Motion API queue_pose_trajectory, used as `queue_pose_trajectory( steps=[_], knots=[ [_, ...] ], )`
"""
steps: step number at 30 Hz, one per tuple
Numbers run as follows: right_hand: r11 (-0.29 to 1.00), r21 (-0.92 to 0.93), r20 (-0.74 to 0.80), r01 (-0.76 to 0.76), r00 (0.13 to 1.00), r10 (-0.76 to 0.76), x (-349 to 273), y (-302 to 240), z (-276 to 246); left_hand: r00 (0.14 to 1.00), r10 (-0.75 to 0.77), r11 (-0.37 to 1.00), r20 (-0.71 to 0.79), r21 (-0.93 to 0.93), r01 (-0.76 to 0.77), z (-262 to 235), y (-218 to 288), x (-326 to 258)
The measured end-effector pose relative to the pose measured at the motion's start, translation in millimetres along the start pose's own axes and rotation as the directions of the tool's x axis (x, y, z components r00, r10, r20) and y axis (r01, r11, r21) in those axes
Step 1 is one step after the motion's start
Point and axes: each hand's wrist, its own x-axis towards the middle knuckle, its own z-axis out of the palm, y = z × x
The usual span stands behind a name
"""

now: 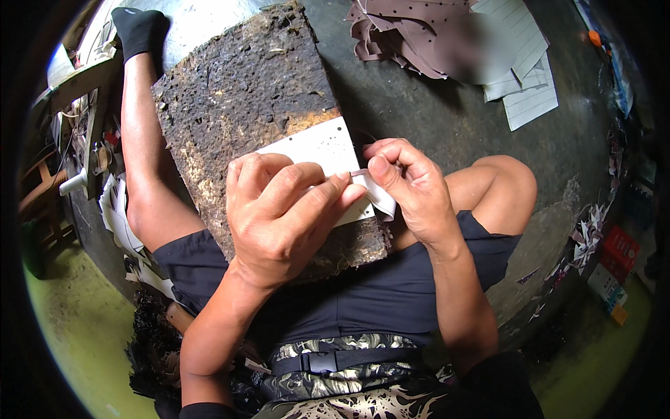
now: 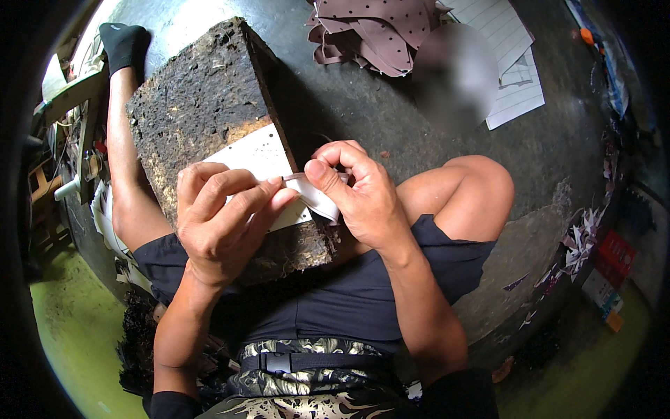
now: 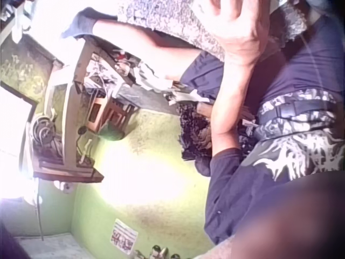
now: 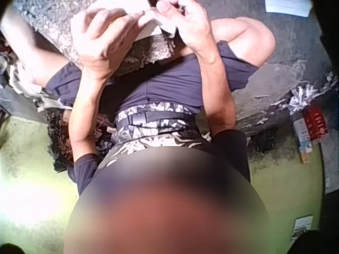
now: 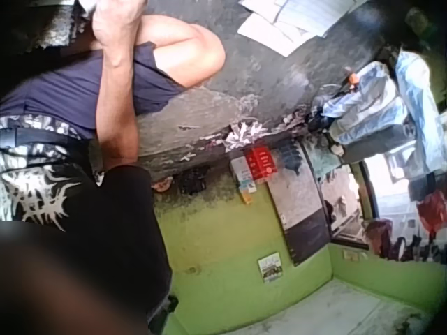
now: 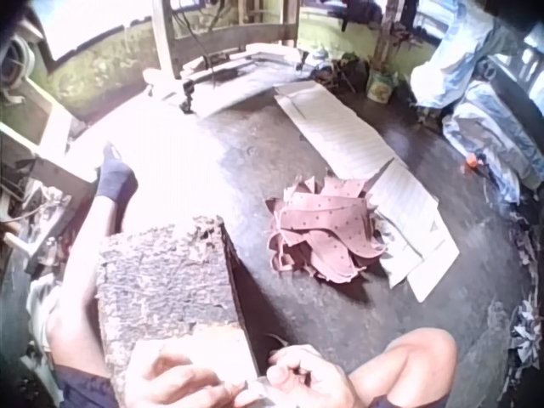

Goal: The person sits cross-legged on the floor and repeatedly peels the backing off small rectangular adhesive paper pieces. They handle each piece one at a time, peel the backing, and place the finished pieces aside.

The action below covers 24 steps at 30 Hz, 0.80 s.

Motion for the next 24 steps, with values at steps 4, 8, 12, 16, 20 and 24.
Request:
queue_pose_trajectory(
  steps=[4,8,12,16,20,24],
  knots=[
    [0.993,-0.112,-0.024,0.025,0.999,-0.028,0,1,-4,0.999,0.024,0.999,0.04,0.024,-0.025,0,1,-1],
    [0.921,-0.348,-0.108,0.172,0.969,-0.222,4,5,-10,0.995,0.015,1.0,0.095,0.021,-0.017,-2,4,3],
    [0.89,-0.442,-0.244,0.112,0.94,-0.24,2,-2,-23,0.983,-0.056,0.997,0.175,0.056,0.047,-8,16,11],
    [0.871,-0.386,-0.24,0.304,0.878,-0.413,-14,-24,-27,0.879,-0.341,0.806,0.333,-0.377,0.456,-19,47,9],
    [0.842,-0.12,-0.177,0.526,0.823,-0.54,-42,-41,-14,0.29,-0.171,-0.249,0.942,-0.326,0.912,-22,75,8],
    [0.779,0.204,-0.089,0.593,0.803,-0.589,-67,-40,-3,0.376,-0.358,-0.589,0.855,-0.519,0.619,-7,95,6]
  ],
)
